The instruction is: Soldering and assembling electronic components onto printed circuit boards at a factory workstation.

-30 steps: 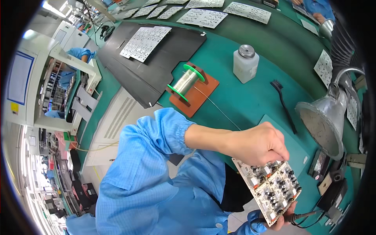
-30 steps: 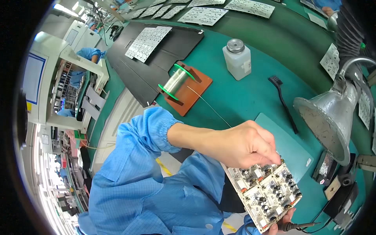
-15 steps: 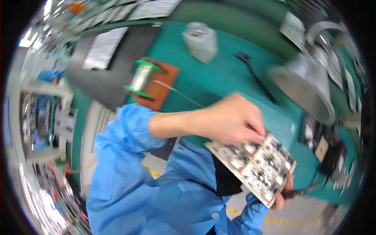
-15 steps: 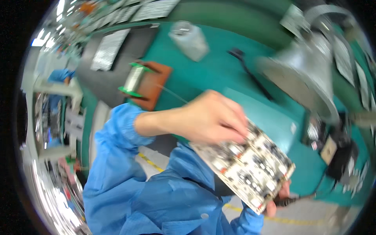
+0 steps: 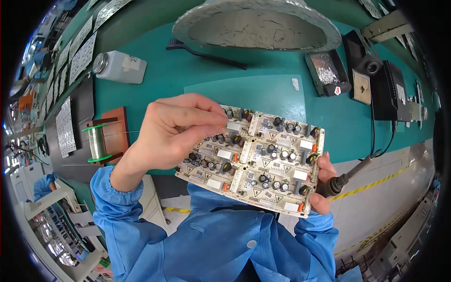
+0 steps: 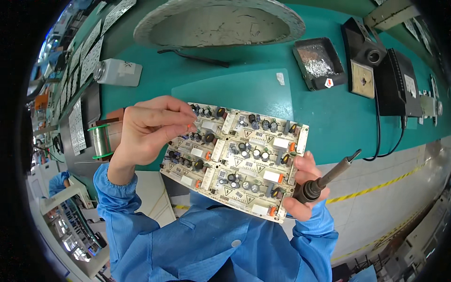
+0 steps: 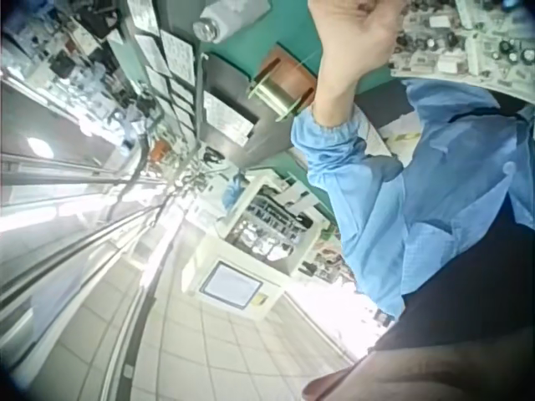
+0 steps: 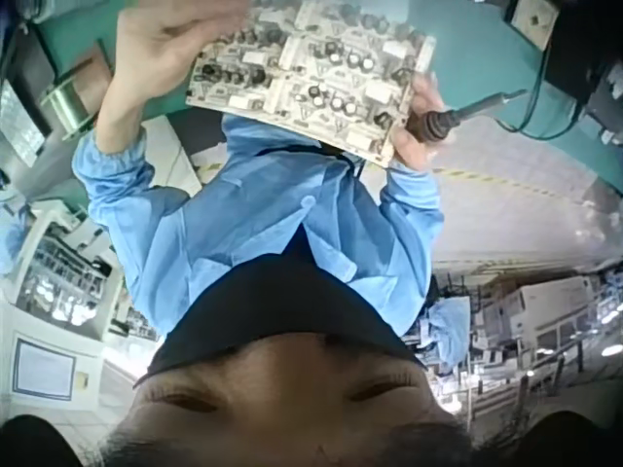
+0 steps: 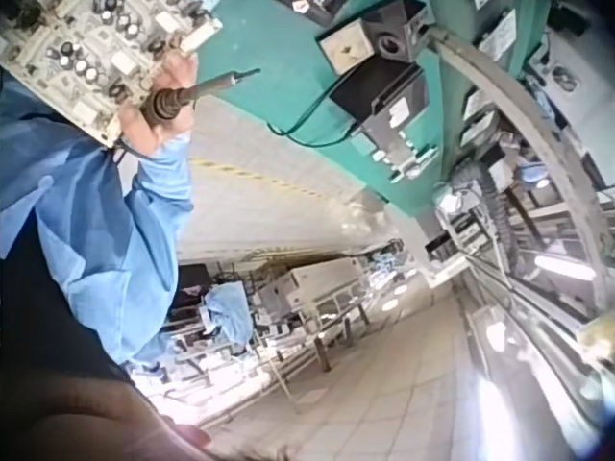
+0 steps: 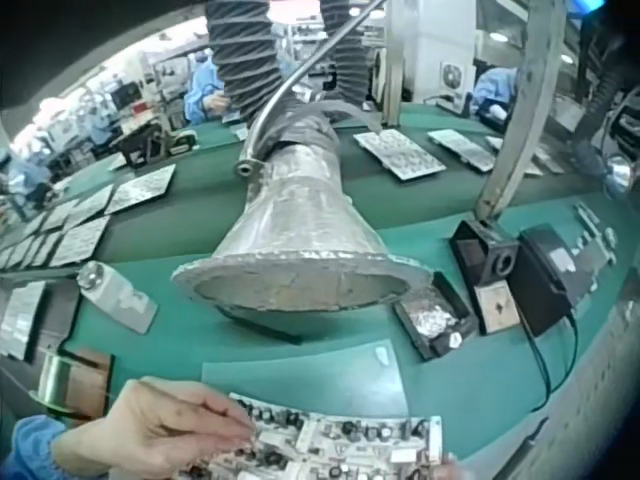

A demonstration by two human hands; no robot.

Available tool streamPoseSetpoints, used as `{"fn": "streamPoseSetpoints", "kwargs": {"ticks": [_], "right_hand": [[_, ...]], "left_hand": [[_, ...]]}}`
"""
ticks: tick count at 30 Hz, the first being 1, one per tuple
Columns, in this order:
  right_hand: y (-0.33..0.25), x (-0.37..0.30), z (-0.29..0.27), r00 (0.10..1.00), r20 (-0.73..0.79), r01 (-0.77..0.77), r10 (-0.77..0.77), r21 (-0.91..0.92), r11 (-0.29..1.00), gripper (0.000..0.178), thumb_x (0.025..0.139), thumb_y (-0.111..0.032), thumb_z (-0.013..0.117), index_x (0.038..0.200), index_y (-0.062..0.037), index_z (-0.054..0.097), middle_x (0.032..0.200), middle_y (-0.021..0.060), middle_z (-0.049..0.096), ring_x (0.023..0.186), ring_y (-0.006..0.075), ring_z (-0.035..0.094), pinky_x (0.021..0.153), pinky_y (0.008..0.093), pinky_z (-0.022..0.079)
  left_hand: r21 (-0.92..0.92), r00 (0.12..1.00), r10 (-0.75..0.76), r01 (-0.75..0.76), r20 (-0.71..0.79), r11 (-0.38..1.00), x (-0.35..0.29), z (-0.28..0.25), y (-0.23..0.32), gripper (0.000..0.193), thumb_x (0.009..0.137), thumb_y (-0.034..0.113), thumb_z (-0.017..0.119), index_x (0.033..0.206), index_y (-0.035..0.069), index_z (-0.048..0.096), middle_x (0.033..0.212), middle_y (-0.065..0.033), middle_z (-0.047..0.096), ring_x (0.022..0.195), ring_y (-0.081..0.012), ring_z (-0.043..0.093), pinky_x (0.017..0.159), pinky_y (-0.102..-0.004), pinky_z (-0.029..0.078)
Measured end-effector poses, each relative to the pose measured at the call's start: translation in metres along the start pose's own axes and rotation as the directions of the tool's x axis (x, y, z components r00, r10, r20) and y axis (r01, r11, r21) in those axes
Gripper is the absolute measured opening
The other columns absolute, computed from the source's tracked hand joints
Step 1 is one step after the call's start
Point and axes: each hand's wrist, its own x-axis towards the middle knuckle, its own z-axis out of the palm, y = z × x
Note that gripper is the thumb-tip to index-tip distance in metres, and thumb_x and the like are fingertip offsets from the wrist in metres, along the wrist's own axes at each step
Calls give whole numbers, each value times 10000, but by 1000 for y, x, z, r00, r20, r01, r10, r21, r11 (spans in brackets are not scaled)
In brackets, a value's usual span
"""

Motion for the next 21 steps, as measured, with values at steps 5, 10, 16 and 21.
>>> {"fn": "streamPoseSetpoints", "kwargs": {"ticks": [5, 10, 16, 21], "right_hand": [[10, 7, 5, 934, 130, 357, -333, -288, 889, 365, 802, -290, 650, 1149, -196, 587, 1004, 214, 523, 1138, 389, 517, 1002, 590, 330], [8, 11, 12, 914, 144, 405, -379, -346, 846, 299, 841, -255, 608, 1130, -313, 555, 882, 187, 466, 1088, 400, 537, 928, 619, 399], [11, 11, 16, 881, 117, 466, -459, -384, 797, 297, 833, -233, 614, 1115, -291, 540, 904, 173, 441, 1048, 398, 563, 909, 617, 439], [9, 8, 20, 926, 57, 365, -374, -395, 843, 296, 832, -234, 618, 1111, -287, 538, 906, 167, 435, 1035, 399, 571, 911, 616, 444]], "left_hand": [[128, 996, 77, -81, 36, 988, 6, 2, 4, 148, 757, -67, 655, 879, -8, 713, 894, -116, 678, 781, -180, 653, 685, -266, 520], [277, 995, 7, -34, 101, 960, 18, 6, 20, 100, 742, -58, 653, 826, -11, 681, 842, -102, 677, 699, -204, 653, 613, -294, 514], [344, 962, 110, -194, 250, 919, 34, 7, 14, 84, 717, -61, 668, 792, -25, 677, 814, -120, 677, 717, -226, 663, 633, -299, 520], [331, 949, 72, -177, 306, 927, 42, 15, 17, 93, 691, -51, 591, 753, -38, 660, 781, -143, 658, 691, -312, 639, 627, -358, 513]]}}
